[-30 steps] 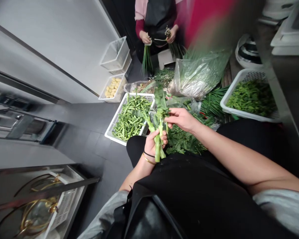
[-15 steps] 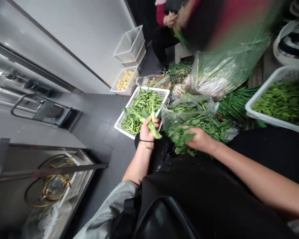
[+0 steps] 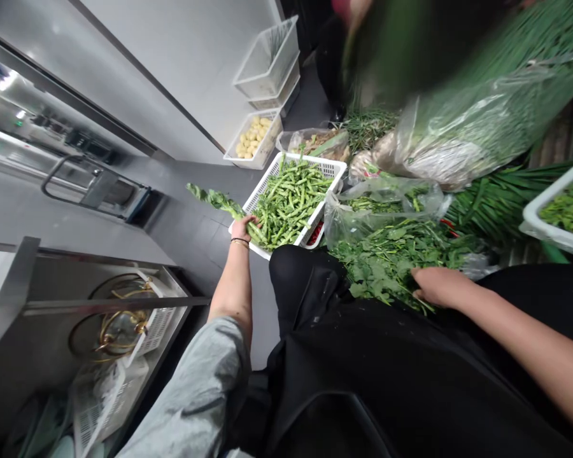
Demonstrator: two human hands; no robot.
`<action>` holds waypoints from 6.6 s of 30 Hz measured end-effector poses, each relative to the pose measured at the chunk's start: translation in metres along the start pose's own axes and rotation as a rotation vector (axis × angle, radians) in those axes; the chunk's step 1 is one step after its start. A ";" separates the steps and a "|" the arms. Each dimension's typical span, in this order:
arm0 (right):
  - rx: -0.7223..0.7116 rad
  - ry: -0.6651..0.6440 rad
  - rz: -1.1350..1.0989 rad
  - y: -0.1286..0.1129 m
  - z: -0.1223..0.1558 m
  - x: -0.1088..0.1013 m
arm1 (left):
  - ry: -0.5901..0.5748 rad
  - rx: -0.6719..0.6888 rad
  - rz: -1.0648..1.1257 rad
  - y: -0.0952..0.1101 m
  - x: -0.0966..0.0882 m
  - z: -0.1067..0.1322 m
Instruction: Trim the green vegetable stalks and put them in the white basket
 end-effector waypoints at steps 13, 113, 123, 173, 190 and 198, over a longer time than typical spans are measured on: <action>-0.408 0.517 -1.236 -0.135 -0.037 -0.135 | -1.236 -0.581 -0.024 -0.081 0.110 0.198; 0.130 0.893 0.023 -0.007 0.041 -0.162 | -0.569 -0.025 -0.195 -0.069 0.102 0.114; 0.116 0.746 0.147 0.026 0.030 -0.180 | -0.159 0.156 -0.460 -0.004 0.068 0.023; -0.645 0.638 -0.531 -0.142 0.032 -0.088 | -0.938 -0.608 0.168 -0.096 0.114 0.199; -0.603 0.826 -0.505 -0.141 0.015 -0.109 | -1.166 -0.726 0.168 -0.104 0.109 0.211; -0.292 0.539 -0.849 -0.137 -0.006 -0.112 | -1.051 -0.258 0.038 -0.110 0.108 0.218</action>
Point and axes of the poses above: each hand's wrist, its own z-axis away from the middle knuckle, its own x-axis out of the palm, y = z × x, the point moved 3 cm from there along -z, towards the middle knuckle, and after that the axes turned 11 degrees about -x, right-handed, at the moved point
